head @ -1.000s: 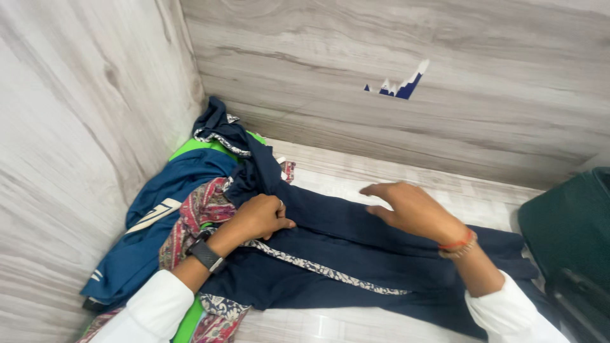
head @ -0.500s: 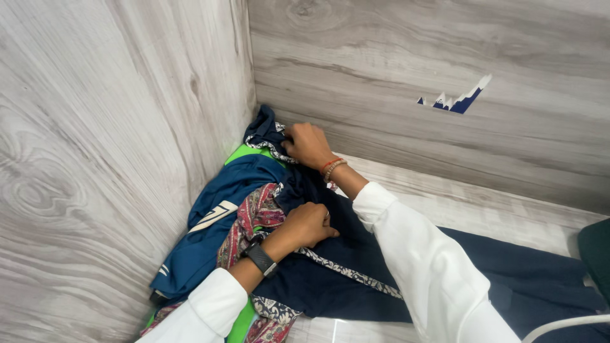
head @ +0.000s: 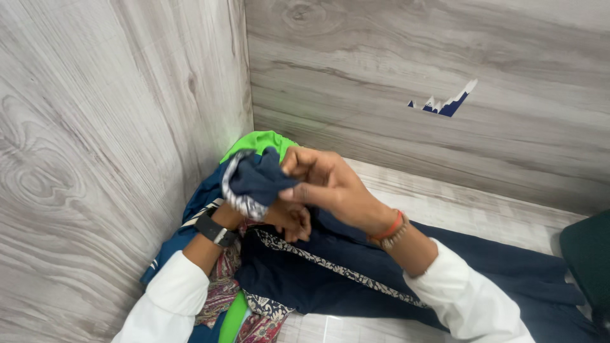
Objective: The person folds several garments on a tiled floor next to an open suitcase. They fold a dark blue top, a blue track jacket, and a patterned top, placing each folded item into the suitcase. The person handles the clothes one at a time, smoothing and folding them neatly before packing.
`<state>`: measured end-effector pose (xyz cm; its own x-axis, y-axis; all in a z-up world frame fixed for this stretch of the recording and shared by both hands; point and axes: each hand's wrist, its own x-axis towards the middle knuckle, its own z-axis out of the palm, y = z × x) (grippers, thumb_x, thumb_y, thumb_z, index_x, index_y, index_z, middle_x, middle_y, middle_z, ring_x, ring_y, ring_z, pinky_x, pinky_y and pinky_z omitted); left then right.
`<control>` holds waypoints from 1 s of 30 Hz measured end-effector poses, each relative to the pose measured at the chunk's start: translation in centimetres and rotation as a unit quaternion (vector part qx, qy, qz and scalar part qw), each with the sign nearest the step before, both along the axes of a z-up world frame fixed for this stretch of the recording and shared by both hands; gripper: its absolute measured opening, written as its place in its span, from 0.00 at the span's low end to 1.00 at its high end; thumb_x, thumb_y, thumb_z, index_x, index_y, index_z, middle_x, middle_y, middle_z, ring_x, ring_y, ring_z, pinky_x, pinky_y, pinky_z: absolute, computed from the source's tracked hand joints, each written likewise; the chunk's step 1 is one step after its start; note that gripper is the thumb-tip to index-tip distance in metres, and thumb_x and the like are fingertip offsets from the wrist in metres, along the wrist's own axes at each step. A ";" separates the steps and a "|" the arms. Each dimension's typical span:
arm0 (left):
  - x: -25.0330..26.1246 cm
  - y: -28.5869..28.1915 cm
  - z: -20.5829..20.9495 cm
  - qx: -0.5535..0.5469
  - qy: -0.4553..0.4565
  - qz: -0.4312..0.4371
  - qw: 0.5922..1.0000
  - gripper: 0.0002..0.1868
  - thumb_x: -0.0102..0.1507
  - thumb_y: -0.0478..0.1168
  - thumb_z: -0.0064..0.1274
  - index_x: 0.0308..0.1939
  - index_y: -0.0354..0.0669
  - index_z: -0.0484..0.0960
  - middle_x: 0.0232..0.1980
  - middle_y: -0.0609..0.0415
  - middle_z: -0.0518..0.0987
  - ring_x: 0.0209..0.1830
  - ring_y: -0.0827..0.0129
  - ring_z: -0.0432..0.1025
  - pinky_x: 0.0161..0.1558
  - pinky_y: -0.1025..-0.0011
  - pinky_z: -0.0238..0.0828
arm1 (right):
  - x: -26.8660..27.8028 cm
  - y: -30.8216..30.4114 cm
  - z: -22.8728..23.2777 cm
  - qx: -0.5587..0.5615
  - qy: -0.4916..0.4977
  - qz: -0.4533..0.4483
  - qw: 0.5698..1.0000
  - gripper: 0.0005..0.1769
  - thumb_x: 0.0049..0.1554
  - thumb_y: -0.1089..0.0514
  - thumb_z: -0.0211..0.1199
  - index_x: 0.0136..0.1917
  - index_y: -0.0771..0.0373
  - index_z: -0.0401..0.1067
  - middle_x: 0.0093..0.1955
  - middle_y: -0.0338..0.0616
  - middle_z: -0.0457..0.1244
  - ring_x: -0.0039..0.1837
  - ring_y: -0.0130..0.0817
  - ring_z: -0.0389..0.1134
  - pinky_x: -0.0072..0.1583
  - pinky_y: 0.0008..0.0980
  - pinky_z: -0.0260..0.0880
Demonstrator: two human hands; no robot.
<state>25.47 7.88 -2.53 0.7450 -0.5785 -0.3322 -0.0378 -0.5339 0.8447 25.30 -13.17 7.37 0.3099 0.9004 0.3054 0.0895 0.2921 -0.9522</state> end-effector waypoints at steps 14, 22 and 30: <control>-0.6 4.5 5.5 0.164 -0.049 0.331 0.928 0.27 0.70 0.55 0.41 0.42 0.31 0.79 0.26 0.43 0.84 0.22 0.58 0.80 0.29 0.60 0.78 | -5.9 -0.7 -2.4 -0.027 -0.484 -0.102 0.869 0.22 0.52 0.60 0.68 0.60 0.65 0.72 0.56 0.51 0.69 0.57 0.49 0.71 0.57 0.42 0.71; 2.4 1.1 0.2 0.314 -0.284 0.184 0.887 0.34 0.47 0.61 0.72 0.46 0.40 0.86 0.42 0.41 0.83 0.42 0.50 0.78 0.45 0.59 0.75 | 1.2 -1.4 -6.1 -0.339 -0.508 -0.202 0.765 0.12 0.58 0.56 0.63 0.54 0.62 0.74 0.46 0.49 0.70 0.49 0.51 0.71 0.51 0.46 0.71; 4.1 7.3 -2.9 0.366 -0.260 0.320 0.834 0.15 0.59 0.42 0.57 0.47 0.39 0.86 0.50 0.34 0.82 0.51 0.43 0.77 0.54 0.55 0.74 | 3.3 -1.7 -10.0 -0.291 -0.507 -0.143 0.798 0.23 0.52 0.59 0.66 0.59 0.70 0.70 0.59 0.54 0.67 0.52 0.54 0.70 0.52 0.47 0.71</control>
<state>29.60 15.23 -5.41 0.9769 0.2096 0.0425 0.1935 -0.9509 0.2417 28.64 -14.84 -2.65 0.3868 0.9182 0.0854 0.8851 -0.3436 -0.3140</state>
